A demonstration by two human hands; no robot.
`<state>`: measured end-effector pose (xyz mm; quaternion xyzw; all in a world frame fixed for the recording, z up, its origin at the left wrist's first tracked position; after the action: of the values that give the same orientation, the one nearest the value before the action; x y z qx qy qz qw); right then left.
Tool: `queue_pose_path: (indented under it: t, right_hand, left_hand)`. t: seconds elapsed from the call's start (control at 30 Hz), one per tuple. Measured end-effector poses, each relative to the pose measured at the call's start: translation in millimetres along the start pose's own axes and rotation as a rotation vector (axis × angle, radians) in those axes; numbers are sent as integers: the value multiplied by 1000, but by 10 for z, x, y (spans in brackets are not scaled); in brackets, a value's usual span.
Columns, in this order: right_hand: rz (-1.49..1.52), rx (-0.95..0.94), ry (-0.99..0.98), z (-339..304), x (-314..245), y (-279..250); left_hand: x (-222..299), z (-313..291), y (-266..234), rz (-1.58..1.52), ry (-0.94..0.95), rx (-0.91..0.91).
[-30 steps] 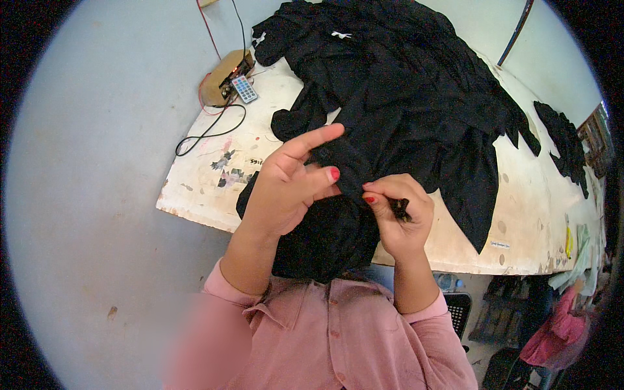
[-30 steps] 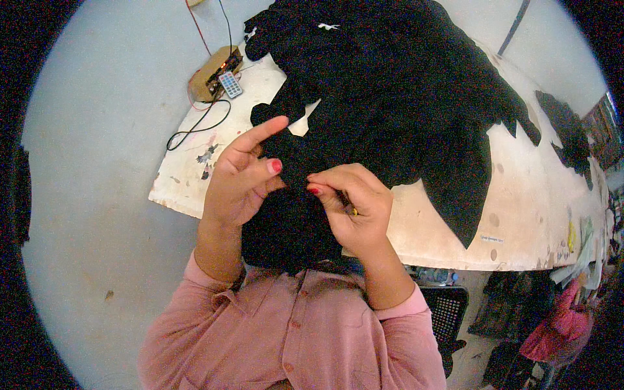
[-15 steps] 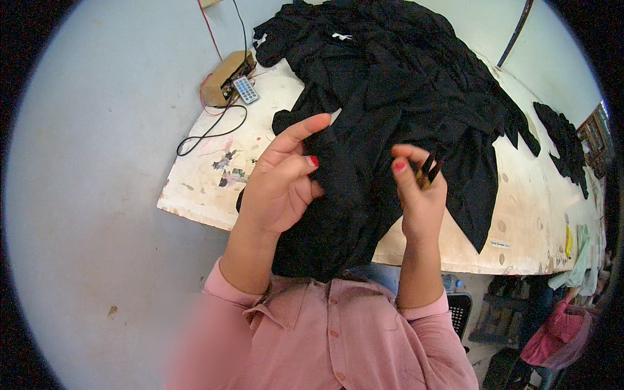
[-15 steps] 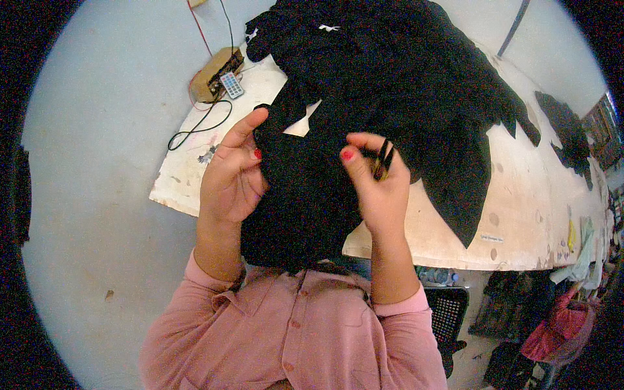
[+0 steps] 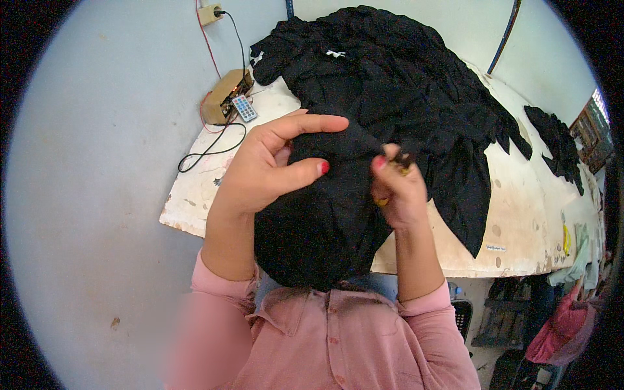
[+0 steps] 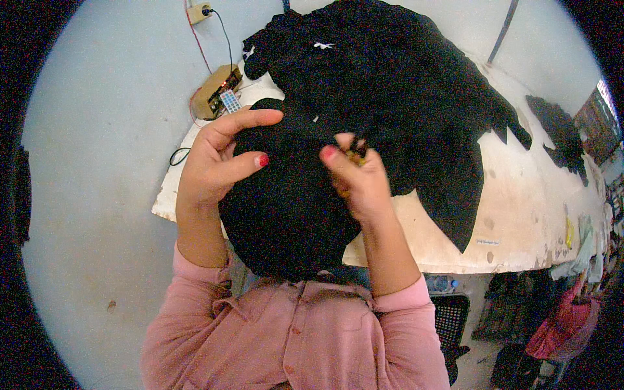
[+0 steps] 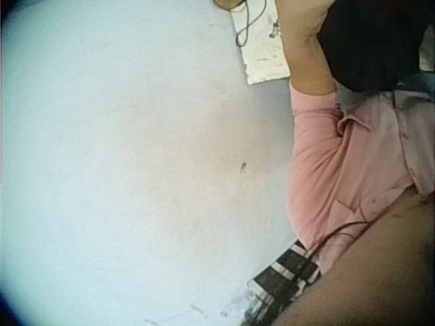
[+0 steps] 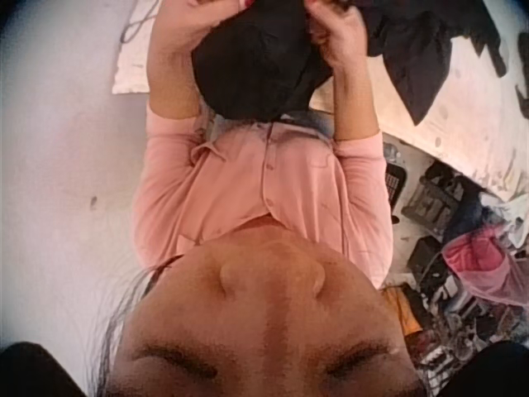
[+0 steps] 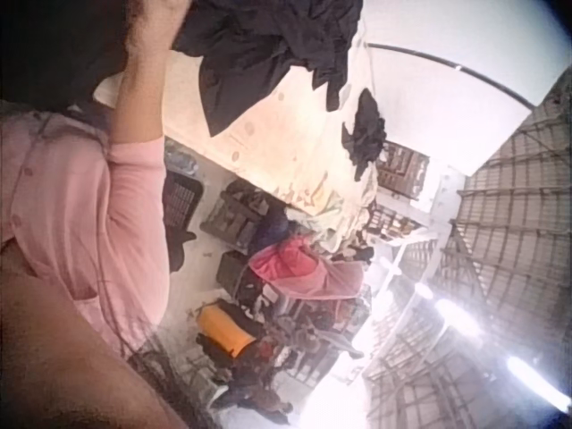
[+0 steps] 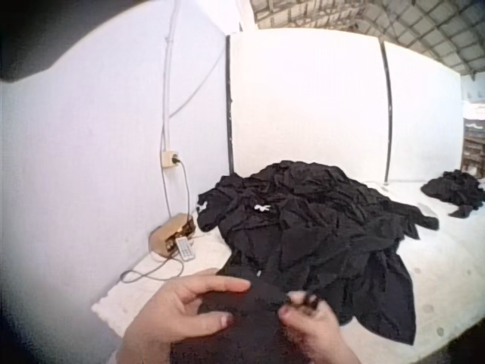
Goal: The person uses scissors to cut tags and threads from a black garment laid on a table. They repeatedly lift and reposition the fabric to access different tag locations, then trim the removed pieces.
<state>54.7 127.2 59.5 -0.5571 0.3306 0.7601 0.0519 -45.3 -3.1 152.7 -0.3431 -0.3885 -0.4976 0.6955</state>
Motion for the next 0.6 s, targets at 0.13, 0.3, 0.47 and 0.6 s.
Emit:
queue_pose_path:
  t: [0.13,0.3,0.47,0.6]
  right_hand:
    - [-38,13,-194,-7,-451,-96]
    - [98,-7,-191,-31,-527,-62]
    - [86,28,-186,-55,-517,-69]
    - [128,15,-174,-40,-491,35]
  left_hand:
    - [-37,2,-83,172,9,-33]
    - [-270,-15,-103,-128,-141,-3]
    - [-530,-66,-152,-149,-302,-50]
    - [-715,-67,-58,-656,-225,154]
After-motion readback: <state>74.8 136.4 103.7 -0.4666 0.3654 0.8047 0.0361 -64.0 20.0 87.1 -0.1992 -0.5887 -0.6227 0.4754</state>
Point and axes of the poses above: each hand's wrist, its own z-axis towards the middle knuckle, its own y-axis out of the palm, x = y × z, the point moved 9 cm from there along z, towards the middle knuckle, and after that the axes turned 5 degrees about -x, right-handed, at the moved point
